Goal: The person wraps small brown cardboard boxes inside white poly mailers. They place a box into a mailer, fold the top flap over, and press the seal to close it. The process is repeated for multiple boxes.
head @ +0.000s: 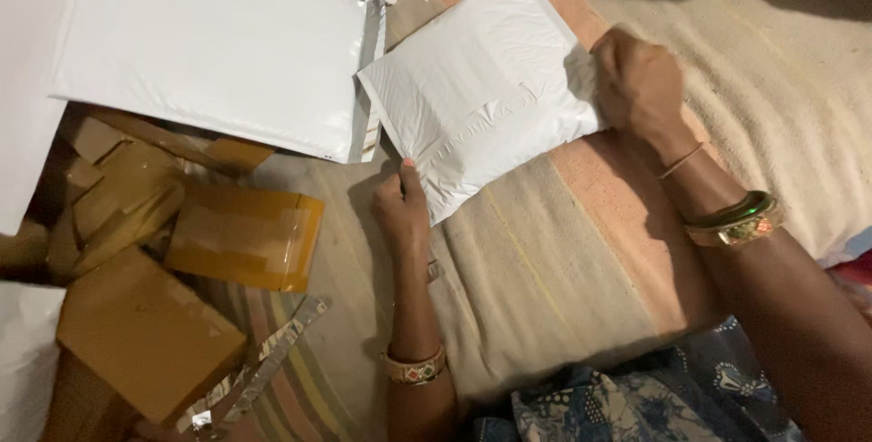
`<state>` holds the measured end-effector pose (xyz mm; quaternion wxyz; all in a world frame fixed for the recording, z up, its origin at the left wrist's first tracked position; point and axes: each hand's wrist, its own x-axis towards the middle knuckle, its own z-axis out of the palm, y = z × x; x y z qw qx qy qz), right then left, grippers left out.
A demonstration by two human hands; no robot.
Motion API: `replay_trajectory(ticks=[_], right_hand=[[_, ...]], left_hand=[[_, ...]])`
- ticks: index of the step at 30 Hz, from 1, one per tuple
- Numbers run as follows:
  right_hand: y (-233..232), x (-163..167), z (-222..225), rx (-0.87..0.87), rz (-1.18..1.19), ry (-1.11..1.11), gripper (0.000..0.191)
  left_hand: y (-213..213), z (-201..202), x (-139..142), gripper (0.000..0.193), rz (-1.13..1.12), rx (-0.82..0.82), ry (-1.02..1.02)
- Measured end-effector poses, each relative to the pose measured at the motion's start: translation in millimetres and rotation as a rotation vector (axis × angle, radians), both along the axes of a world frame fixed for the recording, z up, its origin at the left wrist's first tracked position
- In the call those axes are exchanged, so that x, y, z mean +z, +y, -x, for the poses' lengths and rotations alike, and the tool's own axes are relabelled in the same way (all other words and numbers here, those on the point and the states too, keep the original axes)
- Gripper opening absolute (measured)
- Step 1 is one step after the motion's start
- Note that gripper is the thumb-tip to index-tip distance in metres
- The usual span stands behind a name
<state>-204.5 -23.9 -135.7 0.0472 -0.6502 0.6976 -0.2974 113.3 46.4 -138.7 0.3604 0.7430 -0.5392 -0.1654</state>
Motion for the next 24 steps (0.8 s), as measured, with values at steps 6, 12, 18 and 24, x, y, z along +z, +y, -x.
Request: replay_trajectory(ticks=[6, 12, 18, 24], right_hand=[[63.2, 49.4, -31.0, 0.426, 0.663, 0.119, 0.067], [70.7, 60.9, -71.2, 0.837, 0.434, 0.298, 0.056], [72.8, 51.2, -74.8, 0.74, 0.39, 0.248, 0.053], [79.1, 46.6, -73.3, 0.559, 0.392, 0.267, 0.048]], left_hand=[[22.4, 13.7, 13.6, 0.046, 0.588, -0.175, -0.136], [38.7, 68.5, 19.4, 0.071, 0.502, -0.662, -0.291], [33.9, 63.7, 16.9, 0.088, 0.432, -0.552, -0.336], [33.3, 62.5, 13.1, 0.084, 0.346, -0.525, -0.444]])
